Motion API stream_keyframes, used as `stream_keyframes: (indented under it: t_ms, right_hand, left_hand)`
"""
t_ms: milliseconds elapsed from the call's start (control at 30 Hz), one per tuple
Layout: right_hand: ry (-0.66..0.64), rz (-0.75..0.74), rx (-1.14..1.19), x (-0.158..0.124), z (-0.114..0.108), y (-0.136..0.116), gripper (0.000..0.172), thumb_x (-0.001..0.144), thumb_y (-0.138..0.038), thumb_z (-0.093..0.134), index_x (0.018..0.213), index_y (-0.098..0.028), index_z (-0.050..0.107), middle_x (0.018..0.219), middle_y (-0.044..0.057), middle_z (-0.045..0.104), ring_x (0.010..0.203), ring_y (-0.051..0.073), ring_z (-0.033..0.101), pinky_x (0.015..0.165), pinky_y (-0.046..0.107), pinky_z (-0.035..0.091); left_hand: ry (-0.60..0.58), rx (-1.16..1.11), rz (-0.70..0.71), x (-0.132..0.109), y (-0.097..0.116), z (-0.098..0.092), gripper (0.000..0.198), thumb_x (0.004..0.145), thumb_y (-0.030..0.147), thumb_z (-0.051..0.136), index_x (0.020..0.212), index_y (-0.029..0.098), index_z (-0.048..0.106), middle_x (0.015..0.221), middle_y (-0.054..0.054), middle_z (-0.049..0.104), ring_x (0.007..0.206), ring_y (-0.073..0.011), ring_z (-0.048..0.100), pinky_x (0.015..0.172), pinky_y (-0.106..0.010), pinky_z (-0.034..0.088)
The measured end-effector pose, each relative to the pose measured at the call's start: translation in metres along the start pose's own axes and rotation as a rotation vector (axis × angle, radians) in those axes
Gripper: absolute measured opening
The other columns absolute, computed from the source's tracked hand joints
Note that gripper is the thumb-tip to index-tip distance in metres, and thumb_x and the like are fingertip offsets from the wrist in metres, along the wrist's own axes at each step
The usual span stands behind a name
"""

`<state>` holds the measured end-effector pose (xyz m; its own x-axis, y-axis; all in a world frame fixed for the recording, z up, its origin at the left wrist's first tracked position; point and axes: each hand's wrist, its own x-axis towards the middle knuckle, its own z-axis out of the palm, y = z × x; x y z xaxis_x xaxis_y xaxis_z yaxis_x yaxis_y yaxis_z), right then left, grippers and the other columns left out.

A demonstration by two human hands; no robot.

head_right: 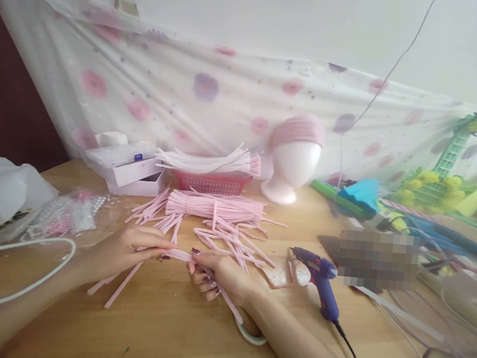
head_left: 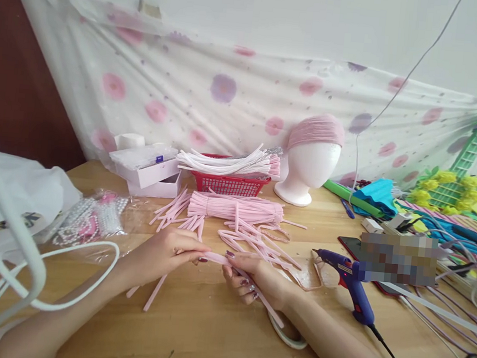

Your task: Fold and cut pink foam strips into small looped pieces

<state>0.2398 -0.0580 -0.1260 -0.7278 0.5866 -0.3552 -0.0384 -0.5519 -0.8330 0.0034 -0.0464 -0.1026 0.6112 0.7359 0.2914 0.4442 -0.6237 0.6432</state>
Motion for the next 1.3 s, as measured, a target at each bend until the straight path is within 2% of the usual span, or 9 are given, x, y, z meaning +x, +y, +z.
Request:
stream_keyframes:
  t_ms: [100,233,400,600,900,1000,1167,1300]
  right_hand:
    - [0.033,-0.02,-0.016,-0.001,0.001,-0.002,0.028,0.083,-0.039,0.06,0.072,-0.018,0.045,0.051,-0.01,0.026,0.044,0.005,0.013,0.041,0.02,0.008]
    - [0.122,-0.088,-0.113,-0.002,0.006,0.0,0.034,0.078,-0.044,0.068,0.072,-0.017,0.049,0.052,-0.01,0.03,0.045,0.004,0.019,0.042,0.02,0.011]
    - [0.126,-0.077,-0.165,0.0,0.009,0.004,0.036,0.081,-0.049,0.064,0.075,-0.015,0.054,0.052,-0.009,0.033,0.045,0.005,0.021,0.042,0.02,0.013]
    - [0.106,-0.064,-0.172,-0.001,0.008,0.004,0.021,0.083,-0.035,0.059,0.08,-0.014,0.058,0.055,-0.008,0.034,0.045,0.005,0.021,0.043,0.021,0.012]
    - [0.12,-0.086,-0.225,0.0,0.008,0.004,0.014,0.082,-0.029,0.055,0.077,-0.016,0.055,0.053,-0.009,0.031,0.045,0.005,0.02,0.043,0.02,0.014]
    - [0.109,-0.088,-0.206,0.001,0.007,0.004,0.012,0.081,-0.027,0.054,0.075,-0.016,0.054,0.053,-0.009,0.03,0.046,0.006,0.019,0.043,0.02,0.014]
    - [0.115,-0.077,-0.167,-0.001,0.009,0.004,0.005,0.078,-0.022,0.051,0.077,-0.018,0.051,0.054,-0.009,0.03,0.046,0.006,0.018,0.043,0.019,0.013]
    - [0.079,-0.039,-0.146,-0.002,0.01,0.001,0.004,0.077,-0.021,0.051,0.075,-0.017,0.051,0.053,-0.008,0.03,0.045,0.006,0.018,0.041,0.018,0.014]
  left_hand:
    - [-0.025,0.004,-0.056,0.001,0.003,-0.001,0.025,0.091,0.033,0.053,0.095,0.027,0.076,0.083,-0.001,0.075,0.079,-0.0172,0.066,0.075,-0.026,0.048]
    - [-0.062,0.023,-0.011,0.0,0.009,0.009,0.025,0.093,0.03,0.051,0.107,0.029,0.072,0.1,-0.001,0.075,0.089,-0.0171,0.066,0.08,-0.026,0.047]
    - [-0.041,0.216,0.115,-0.004,0.009,0.022,0.029,0.094,0.02,0.045,0.098,0.024,0.074,0.089,-0.003,0.074,0.078,-0.0169,0.064,0.072,-0.026,0.045]
    - [-0.044,0.162,0.059,-0.004,0.007,0.018,0.03,0.091,0.016,0.047,0.094,0.025,0.074,0.087,-0.001,0.074,0.078,-0.0162,0.065,0.072,-0.026,0.045]
    - [-0.059,0.212,0.059,-0.004,0.007,0.02,0.026,0.093,0.023,0.047,0.091,0.022,0.073,0.079,-0.002,0.071,0.071,-0.0154,0.062,0.066,-0.025,0.043]
    - [-0.047,0.309,0.143,-0.006,0.007,0.024,0.028,0.095,0.025,0.043,0.093,0.022,0.071,0.079,-0.003,0.07,0.071,-0.0152,0.062,0.066,-0.025,0.043]
    - [0.035,0.617,0.35,-0.007,0.002,0.029,0.032,0.098,0.022,0.036,0.094,0.018,0.068,0.076,-0.005,0.065,0.07,-0.0164,0.058,0.067,-0.028,0.043]
    - [0.057,0.654,0.41,-0.007,-0.002,0.03,0.029,0.097,0.017,0.037,0.095,0.02,0.066,0.076,-0.004,0.063,0.071,-0.0162,0.057,0.075,-0.03,0.044]
